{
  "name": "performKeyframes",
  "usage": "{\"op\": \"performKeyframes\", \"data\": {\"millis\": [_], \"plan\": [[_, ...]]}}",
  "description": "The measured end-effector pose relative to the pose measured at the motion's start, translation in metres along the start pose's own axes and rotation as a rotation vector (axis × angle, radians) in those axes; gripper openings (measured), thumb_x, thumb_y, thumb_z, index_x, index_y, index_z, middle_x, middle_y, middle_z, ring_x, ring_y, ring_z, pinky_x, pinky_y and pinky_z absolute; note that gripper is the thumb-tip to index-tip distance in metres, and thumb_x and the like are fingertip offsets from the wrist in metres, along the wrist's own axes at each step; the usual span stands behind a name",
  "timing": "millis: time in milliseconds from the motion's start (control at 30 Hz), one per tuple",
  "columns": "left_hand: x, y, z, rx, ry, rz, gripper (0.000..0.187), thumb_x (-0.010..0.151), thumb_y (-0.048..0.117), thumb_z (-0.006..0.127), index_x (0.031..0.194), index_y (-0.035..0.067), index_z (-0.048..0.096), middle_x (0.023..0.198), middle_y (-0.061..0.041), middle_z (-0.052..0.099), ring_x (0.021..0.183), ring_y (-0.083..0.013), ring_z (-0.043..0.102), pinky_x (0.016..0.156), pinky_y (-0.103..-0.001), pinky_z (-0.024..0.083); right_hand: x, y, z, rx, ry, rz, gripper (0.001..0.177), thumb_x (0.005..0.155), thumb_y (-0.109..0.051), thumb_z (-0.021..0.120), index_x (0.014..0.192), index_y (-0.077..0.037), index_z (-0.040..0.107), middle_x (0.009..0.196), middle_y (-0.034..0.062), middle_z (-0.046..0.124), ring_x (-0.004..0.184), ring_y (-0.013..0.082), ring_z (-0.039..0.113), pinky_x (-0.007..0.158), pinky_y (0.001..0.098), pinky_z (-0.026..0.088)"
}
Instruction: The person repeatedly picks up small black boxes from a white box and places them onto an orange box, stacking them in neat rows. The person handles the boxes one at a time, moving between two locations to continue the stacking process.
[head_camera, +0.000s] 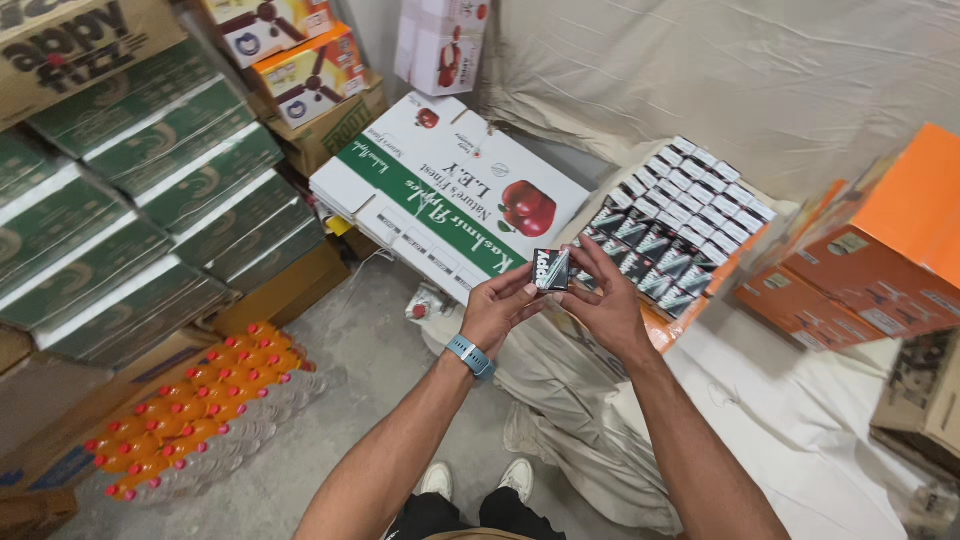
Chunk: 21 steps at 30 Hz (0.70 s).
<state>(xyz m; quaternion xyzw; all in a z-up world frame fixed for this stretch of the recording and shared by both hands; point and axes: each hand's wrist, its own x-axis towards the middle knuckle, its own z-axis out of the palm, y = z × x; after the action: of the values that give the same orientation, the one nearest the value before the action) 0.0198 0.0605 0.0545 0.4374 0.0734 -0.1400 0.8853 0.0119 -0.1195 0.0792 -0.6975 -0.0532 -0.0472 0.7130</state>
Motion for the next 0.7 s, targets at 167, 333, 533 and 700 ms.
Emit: {"op": "performKeyframes", "data": {"millis": [167, 333, 533, 700], "plan": [[-0.040, 0.043, -0.066, -0.037, 0.133, 0.130, 0.044, 0.086, -0.002, 0.078, 0.129, 0.002, 0.067, 0.121, -0.018, 0.071, 0.101, -0.0312, 0.073, 0.086, -0.043, 0.065, 0.003, -0.016, 0.086, 0.009, -0.184, -0.026, 0.095, 0.071, 0.009, 0.083, 0.154, -0.010, 0.042, 0.142, 0.0143, 0.061, 0.127, 0.0201, 0.057, 0.093, 0.0320, 0.060], [-0.105, 0.088, -0.149, -0.100, 0.280, 0.247, 0.043, 0.084, -0.005, 0.078, 0.126, -0.001, 0.067, 0.120, -0.021, 0.070, 0.098, -0.0335, 0.073, 0.084, -0.045, 0.065, -0.013, -0.017, 0.195, 0.053, -0.348, -0.046, 0.091, 0.072, 0.008, 0.083, 0.152, -0.008, 0.044, 0.143, 0.0175, 0.060, 0.128, 0.0223, 0.057, 0.093, 0.0333, 0.060], [-0.224, 0.145, -0.278, -0.120, 0.470, 0.390, 0.041, 0.088, -0.002, 0.076, 0.127, 0.000, 0.067, 0.123, -0.020, 0.069, 0.100, -0.0339, 0.073, 0.085, -0.044, 0.066, -0.069, -0.015, 0.369, 0.052, -0.571, -0.060, 0.082, 0.075, 0.007, 0.083, 0.148, -0.005, 0.049, 0.142, 0.0150, 0.062, 0.132, 0.0234, 0.057, 0.092, 0.0352, 0.059], [-0.345, 0.185, -0.384, -0.148, 0.642, 0.535, 0.041, 0.086, -0.003, 0.077, 0.126, 0.000, 0.068, 0.121, -0.020, 0.070, 0.099, -0.0340, 0.073, 0.084, -0.044, 0.065, -0.141, -0.020, 0.518, 0.134, -0.772, -0.049, 0.084, 0.071, 0.012, 0.083, 0.147, -0.002, 0.050, 0.142, 0.0180, 0.060, 0.131, 0.0263, 0.058, 0.093, 0.0386, 0.061]]}}
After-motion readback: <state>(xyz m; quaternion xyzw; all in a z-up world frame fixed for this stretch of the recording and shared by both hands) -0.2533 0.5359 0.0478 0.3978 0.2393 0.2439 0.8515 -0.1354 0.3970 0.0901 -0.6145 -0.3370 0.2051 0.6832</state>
